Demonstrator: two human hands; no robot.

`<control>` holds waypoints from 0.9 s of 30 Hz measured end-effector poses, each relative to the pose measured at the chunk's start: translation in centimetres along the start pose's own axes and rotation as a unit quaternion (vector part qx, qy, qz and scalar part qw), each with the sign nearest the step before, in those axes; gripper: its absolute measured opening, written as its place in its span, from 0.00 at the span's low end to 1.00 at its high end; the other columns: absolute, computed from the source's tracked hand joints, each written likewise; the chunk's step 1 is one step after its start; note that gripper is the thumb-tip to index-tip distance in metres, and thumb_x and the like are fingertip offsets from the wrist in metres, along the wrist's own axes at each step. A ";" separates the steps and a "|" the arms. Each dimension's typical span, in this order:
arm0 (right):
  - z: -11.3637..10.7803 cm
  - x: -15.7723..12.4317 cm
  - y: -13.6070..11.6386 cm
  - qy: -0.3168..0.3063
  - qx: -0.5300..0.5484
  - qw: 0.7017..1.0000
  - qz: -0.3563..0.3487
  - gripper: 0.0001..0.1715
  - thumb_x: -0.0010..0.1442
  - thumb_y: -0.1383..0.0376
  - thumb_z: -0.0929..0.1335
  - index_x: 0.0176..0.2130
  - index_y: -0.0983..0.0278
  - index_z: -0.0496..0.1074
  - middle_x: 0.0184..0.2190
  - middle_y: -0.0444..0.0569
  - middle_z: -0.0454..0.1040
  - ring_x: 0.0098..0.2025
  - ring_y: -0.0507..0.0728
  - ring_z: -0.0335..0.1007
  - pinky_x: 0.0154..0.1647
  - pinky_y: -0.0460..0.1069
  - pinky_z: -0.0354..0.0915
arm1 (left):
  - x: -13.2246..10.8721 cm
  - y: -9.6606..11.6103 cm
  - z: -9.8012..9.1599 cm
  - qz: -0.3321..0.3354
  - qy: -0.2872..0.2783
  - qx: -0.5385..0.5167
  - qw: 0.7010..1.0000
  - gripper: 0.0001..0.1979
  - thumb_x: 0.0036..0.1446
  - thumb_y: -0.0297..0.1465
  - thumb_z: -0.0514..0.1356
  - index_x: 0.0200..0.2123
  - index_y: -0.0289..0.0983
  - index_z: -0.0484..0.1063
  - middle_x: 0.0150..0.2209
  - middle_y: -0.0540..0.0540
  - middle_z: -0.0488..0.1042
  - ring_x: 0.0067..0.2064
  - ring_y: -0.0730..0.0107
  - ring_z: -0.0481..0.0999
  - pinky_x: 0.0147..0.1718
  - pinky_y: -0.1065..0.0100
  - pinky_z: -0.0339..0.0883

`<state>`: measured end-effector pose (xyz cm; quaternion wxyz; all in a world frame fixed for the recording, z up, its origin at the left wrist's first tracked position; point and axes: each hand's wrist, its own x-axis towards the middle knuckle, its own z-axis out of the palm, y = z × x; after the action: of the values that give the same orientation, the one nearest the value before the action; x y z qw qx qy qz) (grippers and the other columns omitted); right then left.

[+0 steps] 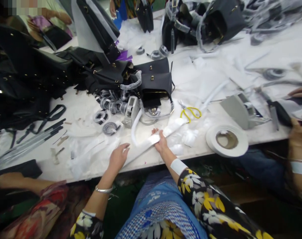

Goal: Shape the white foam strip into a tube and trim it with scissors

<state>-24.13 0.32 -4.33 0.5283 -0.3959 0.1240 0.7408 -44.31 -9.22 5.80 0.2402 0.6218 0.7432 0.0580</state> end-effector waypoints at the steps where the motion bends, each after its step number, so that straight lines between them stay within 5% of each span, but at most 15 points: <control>1: -0.1 0.0 0.0 -0.008 0.002 1.000 0.000 0.13 0.67 0.58 0.62 0.42 0.61 0.72 0.44 0.46 0.77 0.46 0.51 0.75 0.52 0.50 0.70 | 1.8 2.0 0.8 0.027 0.005 -0.044 0.999 0.13 0.64 0.31 0.52 0.49 0.39 0.72 0.49 0.43 0.76 0.50 0.62 0.74 0.51 0.64 0.65; 5: -0.3 -0.2 -0.1 -0.049 0.006 0.999 0.006 0.13 0.65 0.57 0.65 0.42 0.62 0.72 0.42 0.45 0.78 0.46 0.52 0.75 0.54 0.50 0.69 | 8.4 8.6 4.4 0.096 -0.002 -0.101 0.990 0.13 0.63 0.35 0.54 0.45 0.37 0.74 0.46 0.42 0.77 0.49 0.62 0.74 0.50 0.64 0.65; 8: -0.7 -0.3 -0.2 -0.087 -0.004 0.996 0.028 0.15 0.64 0.55 0.66 0.43 0.64 0.73 0.41 0.47 0.79 0.45 0.53 0.76 0.54 0.50 0.69 | 12.0 10.9 5.6 0.118 -0.050 -0.070 0.989 0.15 0.60 0.40 0.56 0.39 0.37 0.76 0.43 0.41 0.77 0.48 0.59 0.73 0.48 0.64 0.64; 14: -1.3 -0.3 -0.5 -0.062 -0.012 0.997 0.037 0.14 0.60 0.60 0.70 0.44 0.64 0.73 0.36 0.47 0.80 0.39 0.55 0.78 0.49 0.50 0.72 | 16.4 11.6 4.9 0.143 -0.303 -0.091 0.938 0.18 0.55 0.44 0.58 0.26 0.35 0.75 0.20 0.50 0.71 0.26 0.70 0.69 0.28 0.71 0.60; 18: -0.8 -0.6 -0.4 -0.089 -0.005 0.995 0.046 0.18 0.58 0.62 0.71 0.48 0.62 0.71 0.36 0.46 0.80 0.41 0.56 0.77 0.49 0.51 0.73 | 18.1 11.7 4.2 0.088 -0.438 -0.167 0.879 0.22 0.48 0.50 0.62 0.23 0.35 0.70 0.17 0.53 0.66 0.22 0.74 0.66 0.23 0.72 0.60; 22: -0.2 -0.9 -0.2 -0.110 -0.008 0.993 0.043 0.20 0.57 0.62 0.72 0.49 0.63 0.70 0.38 0.47 0.80 0.45 0.56 0.76 0.50 0.52 0.72 | 18.6 11.9 3.9 0.024 -0.500 -0.221 0.837 0.24 0.43 0.51 0.66 0.24 0.35 0.68 0.18 0.54 0.66 0.21 0.75 0.67 0.23 0.71 0.63; 27: 0.2 -1.3 -0.4 -0.123 -0.010 0.991 0.054 0.20 0.56 0.63 0.72 0.49 0.62 0.70 0.39 0.48 0.80 0.48 0.58 0.75 0.51 0.54 0.72 | 18.6 11.6 4.5 -0.045 -0.514 -0.268 0.813 0.25 0.39 0.49 0.69 0.27 0.36 0.66 0.20 0.55 0.66 0.21 0.76 0.67 0.22 0.73 0.62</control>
<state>-23.72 -0.32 -3.21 0.4950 -0.2998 0.0711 0.8125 -34.08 10.09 1.02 0.7469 0.4374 0.4937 -0.0838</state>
